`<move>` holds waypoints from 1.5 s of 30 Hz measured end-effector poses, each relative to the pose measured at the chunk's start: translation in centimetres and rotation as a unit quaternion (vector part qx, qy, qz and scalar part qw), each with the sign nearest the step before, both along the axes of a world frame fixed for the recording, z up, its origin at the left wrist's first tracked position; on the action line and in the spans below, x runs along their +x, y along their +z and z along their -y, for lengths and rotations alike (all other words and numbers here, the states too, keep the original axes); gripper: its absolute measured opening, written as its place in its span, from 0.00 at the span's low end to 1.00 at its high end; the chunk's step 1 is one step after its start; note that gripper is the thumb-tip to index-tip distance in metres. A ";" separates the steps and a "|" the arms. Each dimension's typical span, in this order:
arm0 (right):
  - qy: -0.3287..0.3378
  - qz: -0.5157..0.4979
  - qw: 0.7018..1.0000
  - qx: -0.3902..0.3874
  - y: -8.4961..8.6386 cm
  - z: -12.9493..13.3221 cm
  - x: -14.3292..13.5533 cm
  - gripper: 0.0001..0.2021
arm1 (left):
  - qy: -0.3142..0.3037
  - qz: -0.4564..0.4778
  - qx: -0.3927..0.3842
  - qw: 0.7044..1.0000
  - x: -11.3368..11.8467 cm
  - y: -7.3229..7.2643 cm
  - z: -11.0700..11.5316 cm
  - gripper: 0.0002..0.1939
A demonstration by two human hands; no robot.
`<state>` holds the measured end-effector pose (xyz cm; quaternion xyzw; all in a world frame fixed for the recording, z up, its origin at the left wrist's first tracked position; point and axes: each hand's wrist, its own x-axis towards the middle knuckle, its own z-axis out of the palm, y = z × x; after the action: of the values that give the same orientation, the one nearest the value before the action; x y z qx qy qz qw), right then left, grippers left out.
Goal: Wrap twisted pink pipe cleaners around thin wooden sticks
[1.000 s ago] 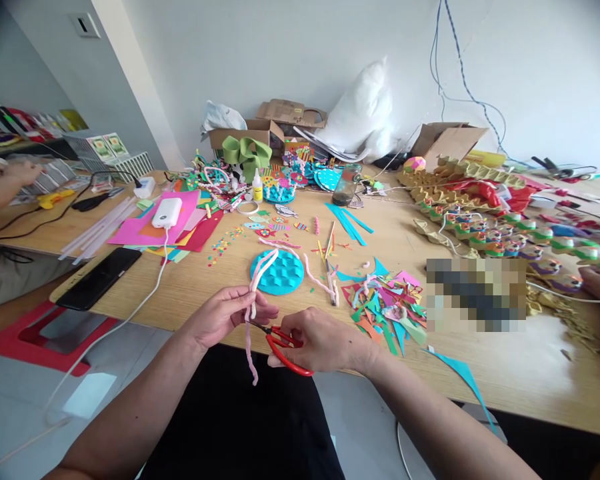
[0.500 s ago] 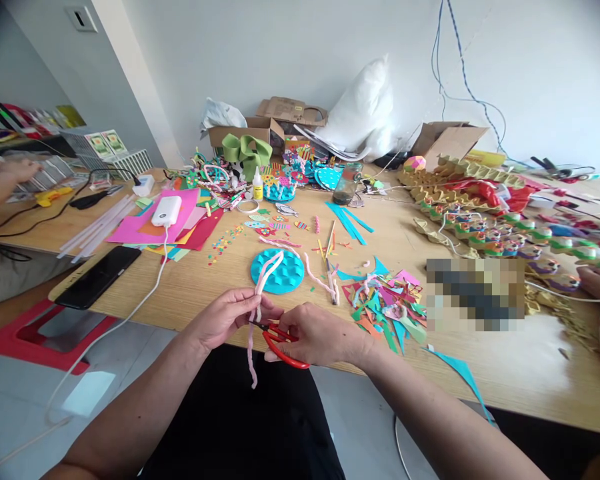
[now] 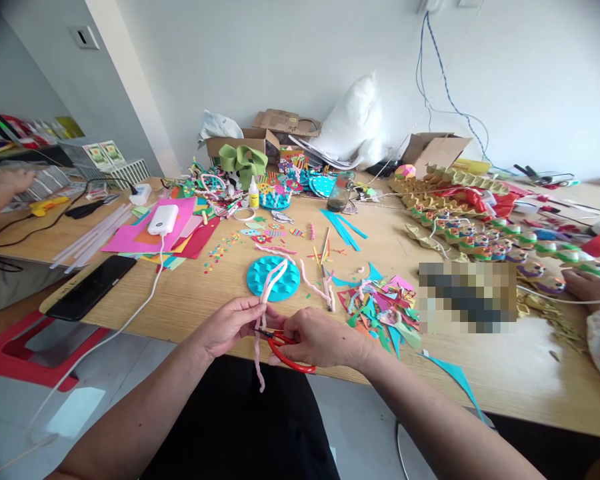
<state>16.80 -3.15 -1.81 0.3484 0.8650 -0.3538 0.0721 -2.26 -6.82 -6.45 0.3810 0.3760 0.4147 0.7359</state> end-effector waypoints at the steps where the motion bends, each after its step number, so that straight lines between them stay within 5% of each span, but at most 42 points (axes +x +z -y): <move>1: -0.001 0.001 1.000 0.004 0.0 0.0 0.1 0.19 | -0.003 0.002 -0.002 1.000 0.1 0.0 -0.1 0.17; 21: -0.014 -0.005 0.999 0.043 -1.2 -0.2 1.6 0.22 | -0.012 0.010 -0.032 0.999 2.0 -0.6 -0.8 0.15; 27: -0.028 -0.007 1.000 -0.002 -0.7 -0.3 2.0 0.22 | -0.053 0.003 -0.025 0.998 1.4 -0.4 -1.6 0.15; 34: -0.016 -0.001 1.000 0.004 -0.5 -0.3 2.6 0.21 | -0.125 -0.111 0.004 0.986 0.3 -0.3 -2.9 0.15; 41: -0.020 -0.015 1.000 0.006 -0.7 -0.4 2.6 0.21 | -0.188 0.007 -0.065 0.980 0.7 -0.4 -3.2 0.17; 45: -0.021 -0.021 1.000 0.008 -1.2 -0.5 2.7 0.21 | -0.175 -0.020 -0.055 0.983 0.7 0.0 -3.2 0.17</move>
<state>19.54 -2.68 -3.05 0.3598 0.8617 -0.3552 0.0433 -1.59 -3.63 -6.42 0.4081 0.3402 0.2506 0.8093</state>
